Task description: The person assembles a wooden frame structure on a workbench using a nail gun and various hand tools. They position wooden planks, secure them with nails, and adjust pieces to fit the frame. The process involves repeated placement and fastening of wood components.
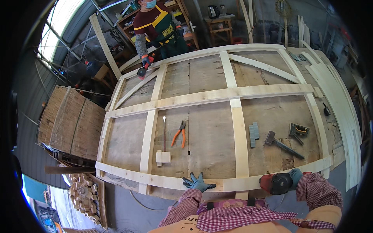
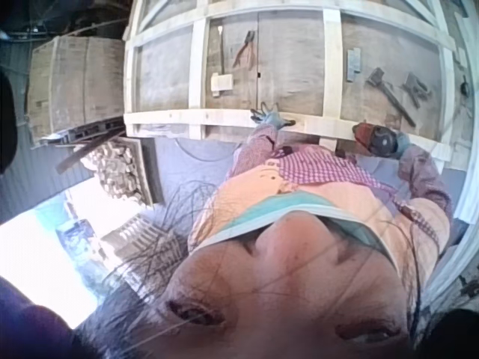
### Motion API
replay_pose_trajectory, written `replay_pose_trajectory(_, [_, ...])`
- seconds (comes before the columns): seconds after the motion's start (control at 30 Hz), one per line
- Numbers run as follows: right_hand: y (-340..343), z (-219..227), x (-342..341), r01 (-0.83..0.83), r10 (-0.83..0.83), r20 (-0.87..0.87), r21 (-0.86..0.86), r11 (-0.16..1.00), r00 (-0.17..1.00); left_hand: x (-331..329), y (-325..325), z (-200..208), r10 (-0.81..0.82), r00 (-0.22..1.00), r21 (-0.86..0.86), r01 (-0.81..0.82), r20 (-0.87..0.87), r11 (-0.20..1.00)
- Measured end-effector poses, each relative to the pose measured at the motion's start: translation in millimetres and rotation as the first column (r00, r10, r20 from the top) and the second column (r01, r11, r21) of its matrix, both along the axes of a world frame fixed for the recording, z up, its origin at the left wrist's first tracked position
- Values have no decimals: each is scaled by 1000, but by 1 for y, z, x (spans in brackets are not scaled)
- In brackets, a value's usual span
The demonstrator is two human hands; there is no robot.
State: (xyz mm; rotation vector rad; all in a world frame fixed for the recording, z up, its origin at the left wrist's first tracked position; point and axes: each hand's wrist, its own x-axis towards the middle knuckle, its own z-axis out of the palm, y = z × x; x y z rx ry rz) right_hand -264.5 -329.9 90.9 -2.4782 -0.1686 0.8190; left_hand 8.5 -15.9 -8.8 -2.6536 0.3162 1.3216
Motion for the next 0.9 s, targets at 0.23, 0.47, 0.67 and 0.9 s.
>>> replay_pose_trajectory(0.23, [-6,-8,-11,80,-80,-17,-6,997,997,-1,2,-1,1,1000,-20,-1,16,1000])
replay_pose_trajectory(0.47, [-4,-26,-1,116,-116,-3,25,993,993,-1,1,-2,7,1000,-1,-7,10,1000])
replay_pose_trajectory(0.67, [-9,-34,0,147,-147,3,26,989,989,-1,-2,-2,-1,1000,21,1,0,1000])
replay_pose_trajectory(0.9, [-9,-48,3,183,-185,33,33,982,982,-1,2,-5,-6,999,-35,7,44,999])
